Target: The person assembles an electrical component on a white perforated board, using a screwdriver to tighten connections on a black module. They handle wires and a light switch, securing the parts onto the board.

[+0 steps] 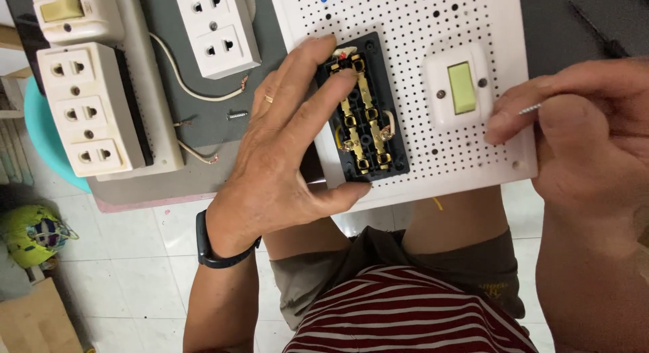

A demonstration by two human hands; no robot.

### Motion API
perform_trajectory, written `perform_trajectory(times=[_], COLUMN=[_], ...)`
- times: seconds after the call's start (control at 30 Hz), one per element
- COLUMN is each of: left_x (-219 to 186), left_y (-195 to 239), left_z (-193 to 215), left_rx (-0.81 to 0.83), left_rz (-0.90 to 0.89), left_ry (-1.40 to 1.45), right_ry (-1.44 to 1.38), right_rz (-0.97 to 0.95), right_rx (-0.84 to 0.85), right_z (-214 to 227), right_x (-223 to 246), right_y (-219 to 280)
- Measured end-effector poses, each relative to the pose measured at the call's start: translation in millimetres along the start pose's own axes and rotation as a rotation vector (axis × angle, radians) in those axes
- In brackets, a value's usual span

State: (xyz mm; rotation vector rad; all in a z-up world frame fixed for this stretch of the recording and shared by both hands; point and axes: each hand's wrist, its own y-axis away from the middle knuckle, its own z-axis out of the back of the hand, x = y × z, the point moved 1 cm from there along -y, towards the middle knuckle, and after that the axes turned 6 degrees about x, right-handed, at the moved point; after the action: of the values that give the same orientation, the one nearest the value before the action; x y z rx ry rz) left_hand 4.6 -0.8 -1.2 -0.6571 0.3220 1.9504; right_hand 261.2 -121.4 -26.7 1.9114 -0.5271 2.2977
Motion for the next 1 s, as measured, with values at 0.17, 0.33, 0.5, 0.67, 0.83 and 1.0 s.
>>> perform_trajectory(times=[0.17,0.33,0.5,0.67,0.83,1.0], left_x=[-0.1,-2.1,-9.8,-28.3,-52.7,-73.7], left_y=[-3.3,-3.7,-0.7,12.3,-0.7,-4.9], left_z=[8.3,13.4,11.8,-12.8,-32.4,-39.2], left_rx=[0.016,0.007,0.008,-0.286,-0.486,-0.560], left_rz=[0.010,-0.009,0.005,0.169,0.310,0.437], left_ry=[0.040,0.053,0.063,-0.059,-0.238,-0.273], right_ry=[0.047,-0.031,0.017,0.151,0.234,0.357], right_rz=[-0.038,0.032,-0.172,-0.083,0.151,-0.072], right_rx=[-0.009,-0.099,-0.294,-0.184,-0.005,-0.090], right_z=[-9.8,-10.1,-2.0,-5.7,-14.1,-6.3], right_x=[26.5,11.5,8.5,13.2,14.9,18.6], right_y=[-13.0,-8.4,-28.7,-46.8,-51.2,-64.5])
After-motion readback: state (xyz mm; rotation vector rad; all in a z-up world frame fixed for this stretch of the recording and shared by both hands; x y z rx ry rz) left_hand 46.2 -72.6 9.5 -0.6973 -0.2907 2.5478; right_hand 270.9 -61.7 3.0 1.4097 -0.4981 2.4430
